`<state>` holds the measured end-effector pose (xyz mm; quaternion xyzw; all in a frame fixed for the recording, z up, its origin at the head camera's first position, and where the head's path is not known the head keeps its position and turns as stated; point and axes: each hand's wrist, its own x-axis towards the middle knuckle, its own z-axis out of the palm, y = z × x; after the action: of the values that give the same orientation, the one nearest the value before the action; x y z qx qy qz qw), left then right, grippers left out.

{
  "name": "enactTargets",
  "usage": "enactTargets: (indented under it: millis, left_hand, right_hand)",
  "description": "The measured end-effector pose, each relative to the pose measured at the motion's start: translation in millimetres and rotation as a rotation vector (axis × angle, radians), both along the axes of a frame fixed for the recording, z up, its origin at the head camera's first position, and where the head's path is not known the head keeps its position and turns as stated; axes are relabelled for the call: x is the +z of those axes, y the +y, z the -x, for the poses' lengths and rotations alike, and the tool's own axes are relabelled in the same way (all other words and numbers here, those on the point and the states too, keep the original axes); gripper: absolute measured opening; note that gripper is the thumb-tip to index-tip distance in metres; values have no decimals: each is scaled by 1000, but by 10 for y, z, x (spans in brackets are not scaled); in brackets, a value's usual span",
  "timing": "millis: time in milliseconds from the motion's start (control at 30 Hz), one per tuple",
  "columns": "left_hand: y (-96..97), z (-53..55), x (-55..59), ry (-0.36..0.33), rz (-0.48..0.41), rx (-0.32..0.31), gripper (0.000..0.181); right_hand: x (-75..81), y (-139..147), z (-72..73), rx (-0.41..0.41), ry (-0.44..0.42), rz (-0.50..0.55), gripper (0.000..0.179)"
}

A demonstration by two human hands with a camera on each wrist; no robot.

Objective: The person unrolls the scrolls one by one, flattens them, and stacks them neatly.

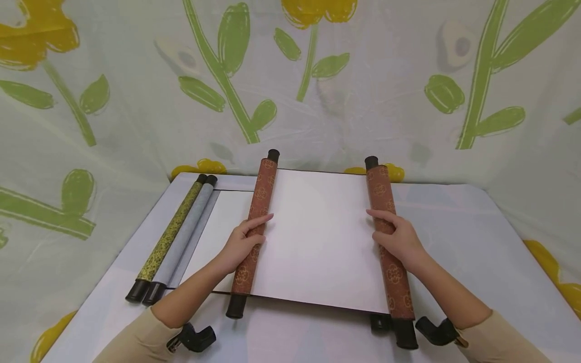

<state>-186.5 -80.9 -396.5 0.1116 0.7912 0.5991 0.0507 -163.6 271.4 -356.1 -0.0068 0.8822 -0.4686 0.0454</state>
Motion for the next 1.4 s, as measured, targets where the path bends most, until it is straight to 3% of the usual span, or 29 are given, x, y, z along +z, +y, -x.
enactTargets:
  millis: [133,367,867,1400]
  left_hand:
    - [-7,5,5,6,5,16,51]
    - [-13,26,0,8,69,66,59]
    - [-113,16,21,20,123,67,57]
    - [-207,-14,38,74,210,80,55]
  right_hand:
    - [-9,-4,12,-13,8,-22,61]
    - [15,-36,14,-3,10,-61,81]
    - [59,-11,23,24,24,-99,70]
    - [-39,71,39,42,85,-139,69]
